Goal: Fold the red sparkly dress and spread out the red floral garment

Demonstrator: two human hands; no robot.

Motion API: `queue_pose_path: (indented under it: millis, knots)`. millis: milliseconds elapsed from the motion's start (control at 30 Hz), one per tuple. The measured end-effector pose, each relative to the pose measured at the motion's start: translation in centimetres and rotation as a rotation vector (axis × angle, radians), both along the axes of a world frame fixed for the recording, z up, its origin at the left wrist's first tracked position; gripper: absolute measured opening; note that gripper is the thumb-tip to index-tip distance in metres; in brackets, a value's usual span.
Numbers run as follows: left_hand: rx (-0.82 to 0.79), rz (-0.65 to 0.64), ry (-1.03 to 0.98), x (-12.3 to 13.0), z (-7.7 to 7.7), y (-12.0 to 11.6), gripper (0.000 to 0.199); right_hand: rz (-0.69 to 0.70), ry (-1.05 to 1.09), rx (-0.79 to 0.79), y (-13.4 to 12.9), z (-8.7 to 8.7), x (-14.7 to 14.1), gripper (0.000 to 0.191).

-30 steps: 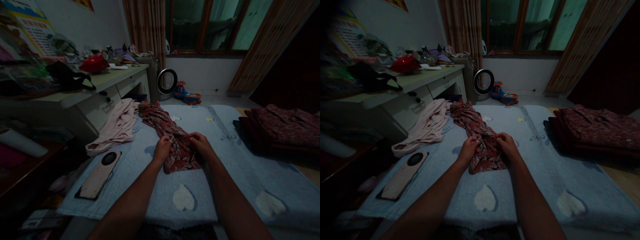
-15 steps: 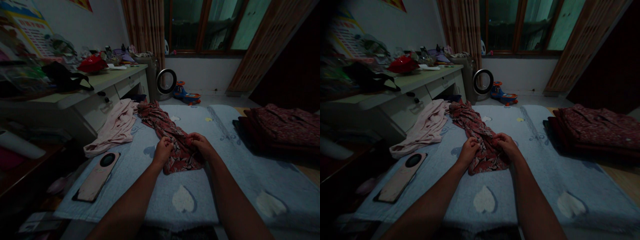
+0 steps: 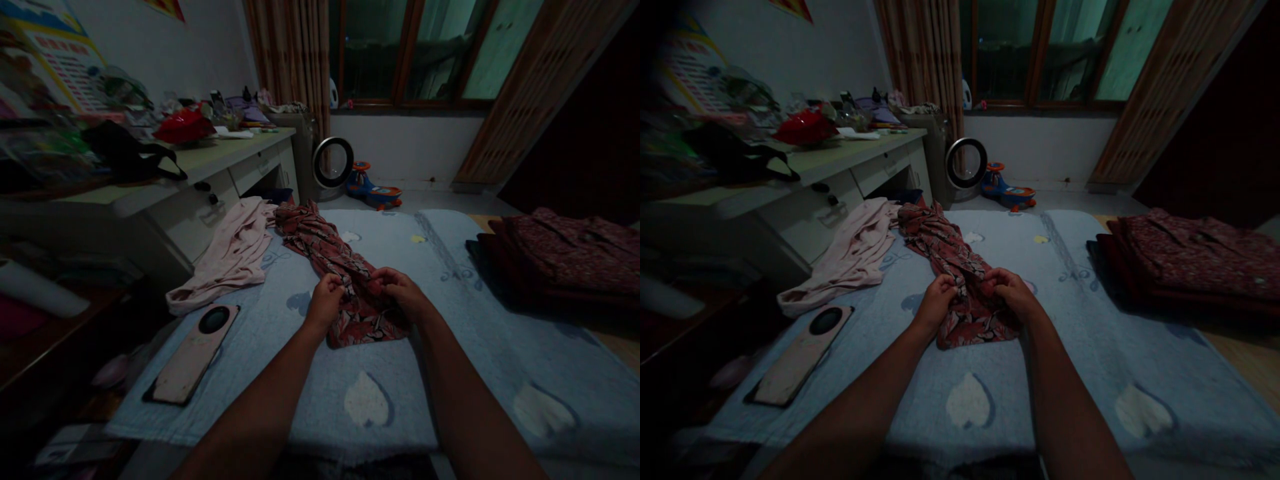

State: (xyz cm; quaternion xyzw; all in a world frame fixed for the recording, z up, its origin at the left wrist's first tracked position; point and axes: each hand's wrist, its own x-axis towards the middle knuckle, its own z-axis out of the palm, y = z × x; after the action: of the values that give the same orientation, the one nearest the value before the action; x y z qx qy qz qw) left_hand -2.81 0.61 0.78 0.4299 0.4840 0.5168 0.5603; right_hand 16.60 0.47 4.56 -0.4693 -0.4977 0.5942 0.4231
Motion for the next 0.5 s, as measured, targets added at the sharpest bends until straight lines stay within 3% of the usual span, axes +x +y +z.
queue_pose_path:
  millis: [200,500]
  knots:
    - [0.041,0.020,-0.027,0.21,-0.88,0.23,0.018,0.030,0.041,-0.018,0.02,-0.36,0.15,0.034]
    - [0.024,0.043,-0.095,0.16,-0.20,-0.16,0.025,0.046,0.068,-0.016,0.07,-0.53,0.26,0.035]
